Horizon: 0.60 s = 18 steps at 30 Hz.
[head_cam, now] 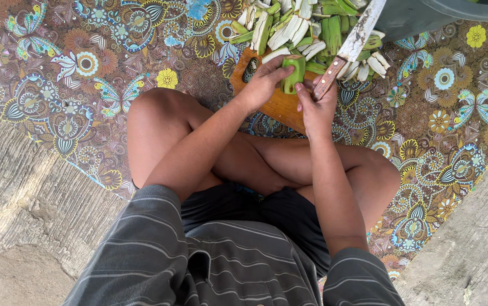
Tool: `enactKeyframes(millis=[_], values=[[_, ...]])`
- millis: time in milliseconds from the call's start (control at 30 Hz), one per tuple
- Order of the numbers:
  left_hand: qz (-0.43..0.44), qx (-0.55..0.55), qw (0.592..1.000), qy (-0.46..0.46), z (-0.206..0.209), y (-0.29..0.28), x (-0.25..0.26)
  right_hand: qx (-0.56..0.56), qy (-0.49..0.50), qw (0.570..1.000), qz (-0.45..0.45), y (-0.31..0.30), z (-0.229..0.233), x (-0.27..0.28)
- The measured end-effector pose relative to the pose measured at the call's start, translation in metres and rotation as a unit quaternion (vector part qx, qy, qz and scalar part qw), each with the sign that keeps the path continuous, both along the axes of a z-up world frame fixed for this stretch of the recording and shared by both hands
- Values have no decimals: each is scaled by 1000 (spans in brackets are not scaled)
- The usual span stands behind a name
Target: The person sits cross-legged and uses a knife to peel and cut green vegetables on a wooden board. They place the cut pieces into a purple bowl and the remaining vegetables into a bucket of water.
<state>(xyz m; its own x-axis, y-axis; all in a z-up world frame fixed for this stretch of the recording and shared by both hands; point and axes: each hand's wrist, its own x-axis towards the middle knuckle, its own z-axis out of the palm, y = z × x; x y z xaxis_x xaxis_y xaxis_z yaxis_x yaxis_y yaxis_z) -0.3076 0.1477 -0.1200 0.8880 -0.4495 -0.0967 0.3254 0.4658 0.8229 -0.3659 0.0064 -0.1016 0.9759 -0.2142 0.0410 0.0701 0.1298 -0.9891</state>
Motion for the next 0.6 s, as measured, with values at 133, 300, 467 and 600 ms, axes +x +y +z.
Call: enactKeyframes(millis=[133, 300, 467, 600], values=[[56, 79, 992, -84, 9, 10, 5, -11, 10, 1000, -2, -6, 4, 0], [50, 54, 997, 11, 15, 9, 3, -135, -22, 990, -41, 12, 42, -7], [32, 10, 998, -55, 16, 13, 1, -222, -80, 971, -41, 15, 46, -11], [-35, -175, 984, 5, 22, 18, 5, -108, -29, 994, -6, 18, 37, -11]])
